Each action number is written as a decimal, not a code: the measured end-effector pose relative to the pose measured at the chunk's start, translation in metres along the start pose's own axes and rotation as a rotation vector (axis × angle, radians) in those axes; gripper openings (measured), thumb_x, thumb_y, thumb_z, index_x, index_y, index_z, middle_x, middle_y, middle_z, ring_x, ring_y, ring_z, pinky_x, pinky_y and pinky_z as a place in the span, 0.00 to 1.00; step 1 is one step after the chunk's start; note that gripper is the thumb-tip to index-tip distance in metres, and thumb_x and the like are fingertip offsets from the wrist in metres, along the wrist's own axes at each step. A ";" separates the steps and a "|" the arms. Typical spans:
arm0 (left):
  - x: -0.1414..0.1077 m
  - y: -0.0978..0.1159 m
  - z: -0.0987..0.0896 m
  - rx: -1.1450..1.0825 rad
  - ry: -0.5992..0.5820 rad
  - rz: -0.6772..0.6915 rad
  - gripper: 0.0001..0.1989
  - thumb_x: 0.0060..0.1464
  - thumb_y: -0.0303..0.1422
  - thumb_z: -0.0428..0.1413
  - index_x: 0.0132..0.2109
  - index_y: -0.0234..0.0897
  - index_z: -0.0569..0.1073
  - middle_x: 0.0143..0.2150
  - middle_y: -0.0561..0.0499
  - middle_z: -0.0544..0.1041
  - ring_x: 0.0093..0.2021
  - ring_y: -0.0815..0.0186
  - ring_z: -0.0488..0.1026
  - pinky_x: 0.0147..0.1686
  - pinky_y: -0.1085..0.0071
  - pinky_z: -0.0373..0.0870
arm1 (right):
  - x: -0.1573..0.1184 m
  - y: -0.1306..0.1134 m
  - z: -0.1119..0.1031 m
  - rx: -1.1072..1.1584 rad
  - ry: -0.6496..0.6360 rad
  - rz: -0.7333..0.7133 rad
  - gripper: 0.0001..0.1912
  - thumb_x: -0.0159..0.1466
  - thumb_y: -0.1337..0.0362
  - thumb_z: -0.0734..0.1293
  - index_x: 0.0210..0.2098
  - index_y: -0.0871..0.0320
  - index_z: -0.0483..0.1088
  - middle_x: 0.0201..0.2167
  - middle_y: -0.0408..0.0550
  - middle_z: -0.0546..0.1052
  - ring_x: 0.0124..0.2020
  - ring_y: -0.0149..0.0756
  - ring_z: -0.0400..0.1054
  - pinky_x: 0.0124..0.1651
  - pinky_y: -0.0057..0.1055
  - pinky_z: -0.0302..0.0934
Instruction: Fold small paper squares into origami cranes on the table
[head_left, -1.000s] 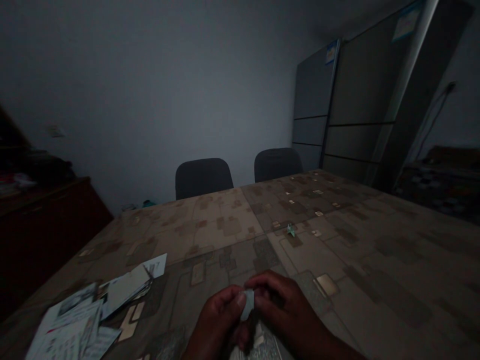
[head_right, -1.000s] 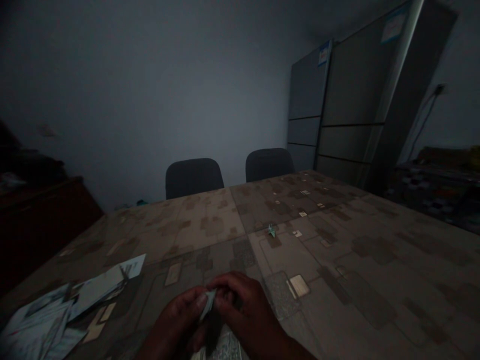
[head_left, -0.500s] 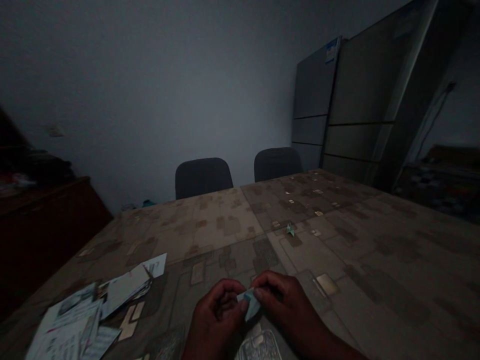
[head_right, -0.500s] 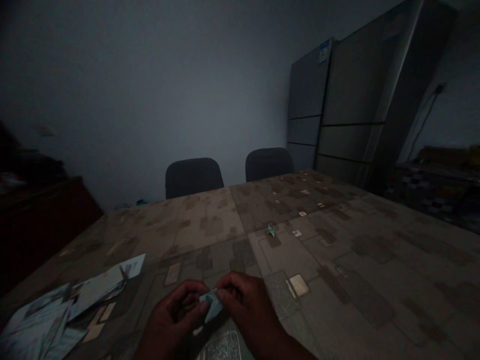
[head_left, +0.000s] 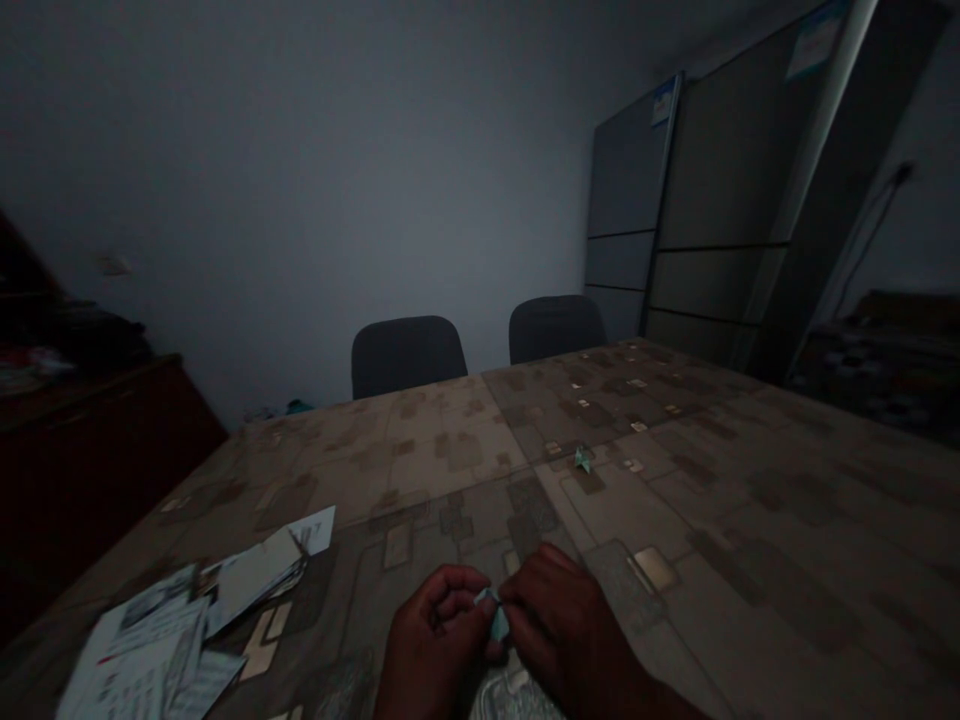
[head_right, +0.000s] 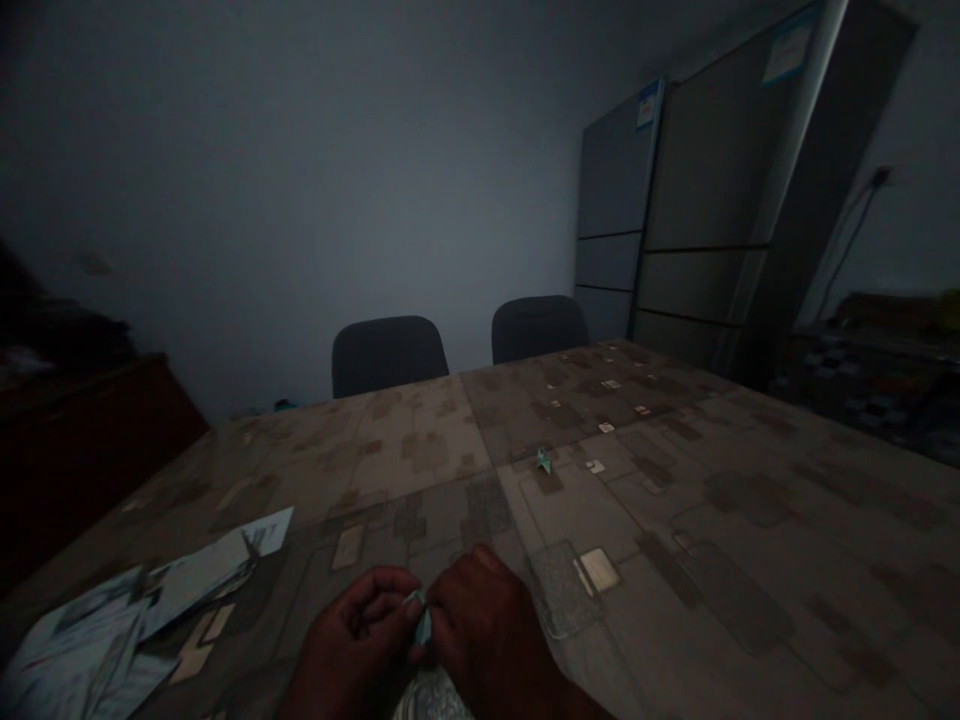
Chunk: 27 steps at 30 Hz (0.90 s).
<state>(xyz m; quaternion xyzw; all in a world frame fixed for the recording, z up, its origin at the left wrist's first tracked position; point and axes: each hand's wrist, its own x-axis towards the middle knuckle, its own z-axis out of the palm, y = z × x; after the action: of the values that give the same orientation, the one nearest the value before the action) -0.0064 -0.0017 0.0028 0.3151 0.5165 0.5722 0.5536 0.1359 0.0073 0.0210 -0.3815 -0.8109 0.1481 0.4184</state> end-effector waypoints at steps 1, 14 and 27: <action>0.000 0.001 0.000 0.003 0.004 -0.004 0.15 0.34 0.32 0.69 0.28 0.34 0.73 0.17 0.58 0.73 0.15 0.71 0.71 0.17 0.77 0.65 | 0.000 0.000 -0.001 -0.029 -0.014 -0.058 0.09 0.58 0.76 0.61 0.26 0.59 0.68 0.23 0.47 0.72 0.28 0.36 0.64 0.32 0.30 0.55; 0.000 -0.001 0.001 0.004 0.013 -0.003 0.15 0.31 0.31 0.70 0.27 0.34 0.72 0.16 0.57 0.73 0.16 0.70 0.71 0.18 0.75 0.68 | -0.002 0.004 0.004 -0.040 -0.004 -0.057 0.09 0.57 0.76 0.61 0.26 0.58 0.68 0.23 0.46 0.72 0.27 0.35 0.63 0.31 0.29 0.55; -0.003 0.011 -0.002 0.017 -0.090 0.051 0.13 0.40 0.36 0.67 0.30 0.35 0.73 0.21 0.53 0.77 0.19 0.70 0.72 0.22 0.76 0.66 | 0.004 0.013 0.006 0.699 0.030 0.624 0.06 0.55 0.64 0.65 0.29 0.60 0.71 0.22 0.41 0.70 0.26 0.33 0.65 0.29 0.27 0.57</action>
<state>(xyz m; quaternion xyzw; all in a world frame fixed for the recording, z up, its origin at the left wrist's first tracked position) -0.0114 -0.0039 0.0129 0.3583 0.4880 0.5668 0.5588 0.1363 0.0197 0.0121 -0.4456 -0.5526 0.5254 0.4690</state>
